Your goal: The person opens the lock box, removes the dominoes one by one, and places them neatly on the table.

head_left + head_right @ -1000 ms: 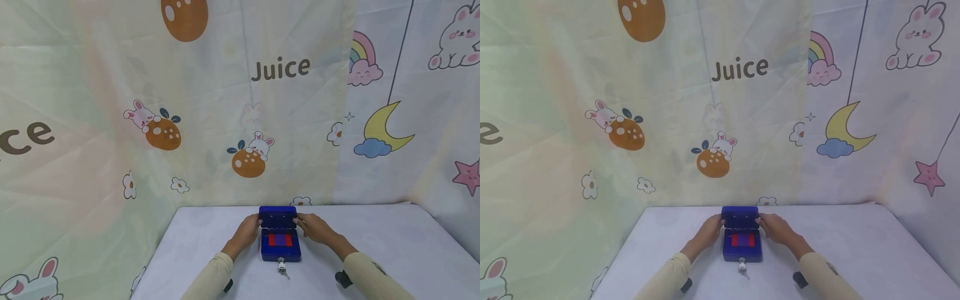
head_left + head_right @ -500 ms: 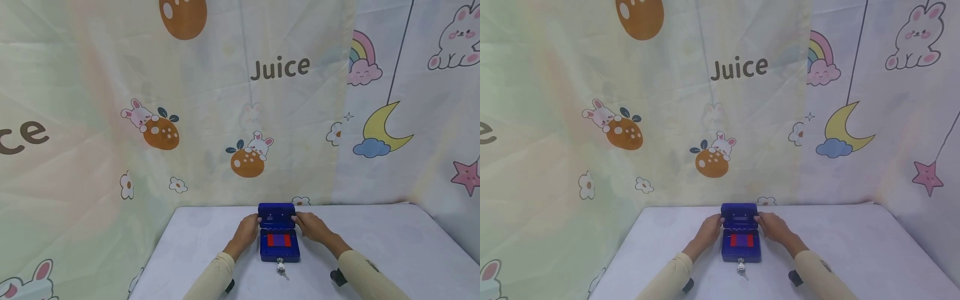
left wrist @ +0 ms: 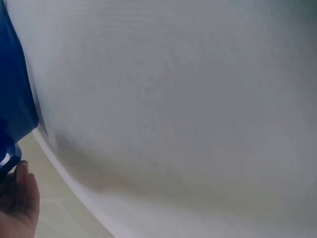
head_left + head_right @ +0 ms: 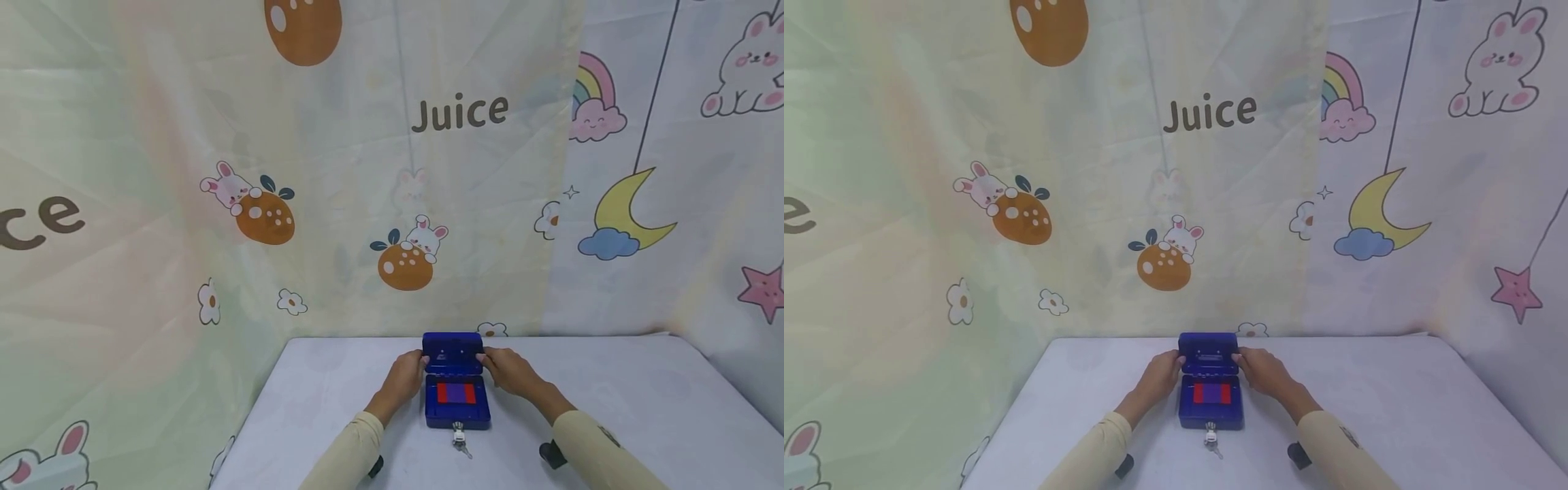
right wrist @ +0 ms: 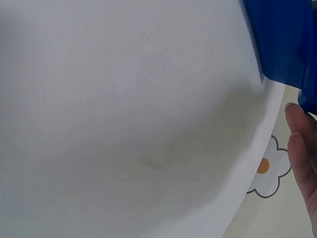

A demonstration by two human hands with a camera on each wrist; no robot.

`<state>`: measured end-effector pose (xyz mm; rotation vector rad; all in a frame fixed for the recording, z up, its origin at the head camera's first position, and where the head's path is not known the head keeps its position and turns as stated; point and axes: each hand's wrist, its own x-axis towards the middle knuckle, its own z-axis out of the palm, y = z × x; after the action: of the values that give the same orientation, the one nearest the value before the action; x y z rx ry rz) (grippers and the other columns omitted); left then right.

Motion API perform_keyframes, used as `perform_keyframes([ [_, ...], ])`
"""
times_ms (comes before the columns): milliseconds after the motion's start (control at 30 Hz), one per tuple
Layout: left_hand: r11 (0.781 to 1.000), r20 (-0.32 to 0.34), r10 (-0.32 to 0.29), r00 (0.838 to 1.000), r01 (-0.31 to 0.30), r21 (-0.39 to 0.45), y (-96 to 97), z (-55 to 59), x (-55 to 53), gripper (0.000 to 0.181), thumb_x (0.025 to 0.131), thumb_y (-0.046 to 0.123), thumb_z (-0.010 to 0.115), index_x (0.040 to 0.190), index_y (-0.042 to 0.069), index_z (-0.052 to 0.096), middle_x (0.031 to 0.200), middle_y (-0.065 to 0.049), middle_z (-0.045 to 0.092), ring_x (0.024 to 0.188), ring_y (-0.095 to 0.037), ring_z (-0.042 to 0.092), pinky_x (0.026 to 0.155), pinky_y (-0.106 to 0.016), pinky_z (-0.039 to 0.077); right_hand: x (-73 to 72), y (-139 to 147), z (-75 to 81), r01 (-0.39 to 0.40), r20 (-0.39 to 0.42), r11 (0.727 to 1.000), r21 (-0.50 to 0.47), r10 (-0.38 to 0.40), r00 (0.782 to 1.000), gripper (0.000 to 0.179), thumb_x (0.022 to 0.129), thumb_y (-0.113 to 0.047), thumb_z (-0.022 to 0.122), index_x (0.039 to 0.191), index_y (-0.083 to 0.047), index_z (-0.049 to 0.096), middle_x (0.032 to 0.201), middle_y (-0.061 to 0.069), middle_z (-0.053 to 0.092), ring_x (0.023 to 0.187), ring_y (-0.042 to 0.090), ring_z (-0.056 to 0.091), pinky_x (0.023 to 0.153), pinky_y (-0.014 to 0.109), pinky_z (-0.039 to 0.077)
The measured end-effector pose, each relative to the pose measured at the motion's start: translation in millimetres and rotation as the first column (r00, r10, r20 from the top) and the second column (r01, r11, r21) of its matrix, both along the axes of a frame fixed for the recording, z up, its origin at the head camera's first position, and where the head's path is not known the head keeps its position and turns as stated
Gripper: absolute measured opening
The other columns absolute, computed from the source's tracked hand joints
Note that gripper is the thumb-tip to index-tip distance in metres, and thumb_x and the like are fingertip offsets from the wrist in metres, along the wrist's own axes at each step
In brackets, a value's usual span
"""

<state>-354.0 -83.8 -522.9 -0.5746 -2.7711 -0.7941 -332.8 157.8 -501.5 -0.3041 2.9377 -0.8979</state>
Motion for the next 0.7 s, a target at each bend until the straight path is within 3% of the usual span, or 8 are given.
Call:
perform_keyframes([
  [200, 1.000, 0.073, 0.005, 0.997, -0.004, -0.008, -3.2, -0.9, 4.8, 0.035, 0.101, 0.030, 0.045, 0.109, 0.002, 0.063, 0.090, -0.003, 0.066, 0.081, -0.013, 0.059, 0.073, -0.033, 0.051, 6.5, 1.8, 6.1, -0.024, -0.040, 0.997, 0.069, 0.027, 0.999, 0.038, 0.097, -0.032, 0.052, 0.119, -0.002, 0.059, 0.089, 0.002, 0.066, 0.073, 0.014, 0.059, 0.067, 0.035, 0.053],
  [367, 1.000, 0.122, 0.017, 0.992, -0.015, -0.016, -6.6, -0.2, 10.5, 0.045, 0.100, 0.035, 0.045, 0.121, -0.002, 0.058, 0.101, -0.007, 0.068, 0.088, -0.016, 0.062, 0.079, -0.035, 0.052, 12.4, 8.1, 11.4, -0.012, -0.080, 0.991, 0.135, 0.023, 0.996, 0.044, 0.095, -0.034, 0.055, 0.124, 0.000, 0.058, 0.100, 0.006, 0.068, 0.092, 0.024, 0.063, 0.081, 0.047, 0.052],
  [500, 1.000, 0.138, 0.007, 0.990, -0.004, -0.019, -10.9, 1.2, 14.1, 0.050, 0.099, 0.040, 0.045, 0.123, -0.002, 0.057, 0.102, -0.008, 0.068, 0.090, -0.018, 0.063, 0.078, -0.036, 0.052, 18.7, 15.0, 16.1, 0.000, -0.123, 0.986, 0.166, 0.021, 0.992, 0.038, 0.093, -0.033, 0.059, 0.118, -0.004, 0.062, 0.094, 0.005, 0.068, 0.088, 0.024, 0.064, 0.075, 0.045, 0.053],
  [700, 0.998, 0.210, -0.005, 0.978, 0.018, -0.062, -18.3, 7.7, 24.3, 0.064, 0.093, 0.056, 0.047, 0.129, 0.004, 0.054, 0.114, -0.007, 0.066, 0.103, -0.022, 0.061, 0.085, -0.039, 0.051, 28.2, 19.8, 27.5, 0.010, -0.158, 0.985, 0.171, 0.018, 0.987, 0.023, 0.089, -0.034, 0.064, 0.091, -0.011, 0.068, 0.072, -0.004, 0.062, 0.063, 0.012, 0.054, 0.057, 0.030, 0.048],
])
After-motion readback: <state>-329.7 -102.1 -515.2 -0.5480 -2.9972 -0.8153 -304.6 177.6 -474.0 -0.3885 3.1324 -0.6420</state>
